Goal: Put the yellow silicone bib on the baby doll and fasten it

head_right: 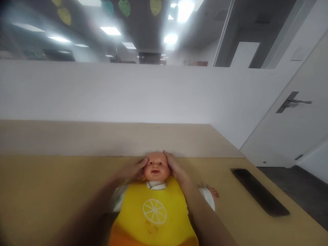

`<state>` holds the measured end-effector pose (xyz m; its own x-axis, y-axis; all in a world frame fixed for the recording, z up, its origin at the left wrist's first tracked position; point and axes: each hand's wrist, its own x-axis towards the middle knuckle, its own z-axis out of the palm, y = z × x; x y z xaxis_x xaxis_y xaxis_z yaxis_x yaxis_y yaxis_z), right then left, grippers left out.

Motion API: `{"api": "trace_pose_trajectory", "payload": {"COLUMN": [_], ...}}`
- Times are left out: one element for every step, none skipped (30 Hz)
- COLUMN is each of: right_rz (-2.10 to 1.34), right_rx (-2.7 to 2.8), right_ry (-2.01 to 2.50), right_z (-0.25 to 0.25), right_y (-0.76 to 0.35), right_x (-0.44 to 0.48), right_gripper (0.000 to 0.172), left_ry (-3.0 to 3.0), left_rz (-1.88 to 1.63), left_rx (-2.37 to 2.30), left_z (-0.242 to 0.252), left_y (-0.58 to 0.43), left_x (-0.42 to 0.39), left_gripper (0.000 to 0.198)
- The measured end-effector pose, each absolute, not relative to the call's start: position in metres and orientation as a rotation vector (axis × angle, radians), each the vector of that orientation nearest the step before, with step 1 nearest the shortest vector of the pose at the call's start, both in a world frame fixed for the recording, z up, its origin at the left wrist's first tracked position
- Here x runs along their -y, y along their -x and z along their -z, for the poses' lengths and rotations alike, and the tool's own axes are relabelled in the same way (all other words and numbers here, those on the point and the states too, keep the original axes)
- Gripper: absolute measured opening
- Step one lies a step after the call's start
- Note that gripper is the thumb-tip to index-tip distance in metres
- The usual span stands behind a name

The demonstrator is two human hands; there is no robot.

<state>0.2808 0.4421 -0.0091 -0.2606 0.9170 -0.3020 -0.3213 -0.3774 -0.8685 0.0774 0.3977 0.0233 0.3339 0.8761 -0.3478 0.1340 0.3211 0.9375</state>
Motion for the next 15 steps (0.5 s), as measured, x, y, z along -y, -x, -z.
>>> {"api": "trace_pose_trajectory", "payload": {"right_rz": [-1.764, -1.737, -1.694, -1.651, -1.619, -1.597, -1.583, -1.574, -1.562, -1.551, -1.542, -1.539, -1.535, -1.526, -1.508], "right_rx": [0.87, 0.871, 0.877, 0.883, 0.888, 0.891, 0.893, 0.894, 0.895, 0.897, 0.902, 0.909, 0.92, 0.938, 0.964], "right_ry": [1.061, 1.069, 1.083, 1.099, 1.113, 1.128, 1.139, 1.146, 1.146, 1.141, 1.131, 1.117, 1.107, 1.111, 1.132], "right_z": [0.011, 0.012, 0.014, 0.015, 0.016, 0.018, 0.019, 0.02, 0.021, 0.022, 0.023, 0.023, 0.023, 0.021, 0.018], "right_y": [-0.282, -0.284, -0.285, -0.286, -0.288, -0.288, -0.289, -0.29, -0.29, -0.29, -0.291, -0.292, -0.293, -0.295, -0.297], "right_x": [-0.443, -0.444, -0.446, -0.447, -0.448, -0.448, -0.449, -0.45, -0.45, -0.451, -0.451, -0.452, -0.451, -0.451, -0.45], "right_gripper": [0.034, 0.033, 0.032, 0.032, 0.033, 0.033, 0.033, 0.033, 0.033, 0.033, 0.033, 0.033, 0.033, 0.034, 0.034], "left_ry": [-1.137, -1.136, -1.147, -1.168, -1.197, -1.233, -1.273, -1.309, -1.341, -1.369, -1.393, -1.412, -1.43, -1.449, -1.473], "left_rz": [-0.675, -0.685, -0.691, -0.697, -0.704, -0.711, -0.719, -0.729, -0.739, -0.743, -0.743, -0.737, -0.73, -0.726, -0.729], "left_rx": [-1.136, -1.126, -1.122, -1.128, -1.147, -1.175, -1.208, -1.236, -1.257, -1.273, -1.289, -1.302, -1.315, -1.326, -1.332], "left_z": [-0.026, -0.029, -0.032, -0.033, -0.033, -0.033, -0.031, -0.029, -0.027, -0.026, -0.024, -0.023, -0.022, -0.022, -0.021], "left_y": [-0.077, -0.077, -0.077, -0.076, -0.075, -0.073, -0.072, -0.071, -0.069, -0.068, -0.067, -0.066, -0.064, -0.063, -0.061], "left_x": [-0.396, -0.395, -0.394, -0.393, -0.393, -0.394, -0.395, -0.397, -0.398, -0.4, -0.401, -0.402, -0.403, -0.404, -0.404], "left_gripper": [0.058, 0.058, 0.057, 0.057, 0.058, 0.058, 0.058, 0.058, 0.057, 0.057, 0.056, 0.056, 0.056, 0.056, 0.055]}}
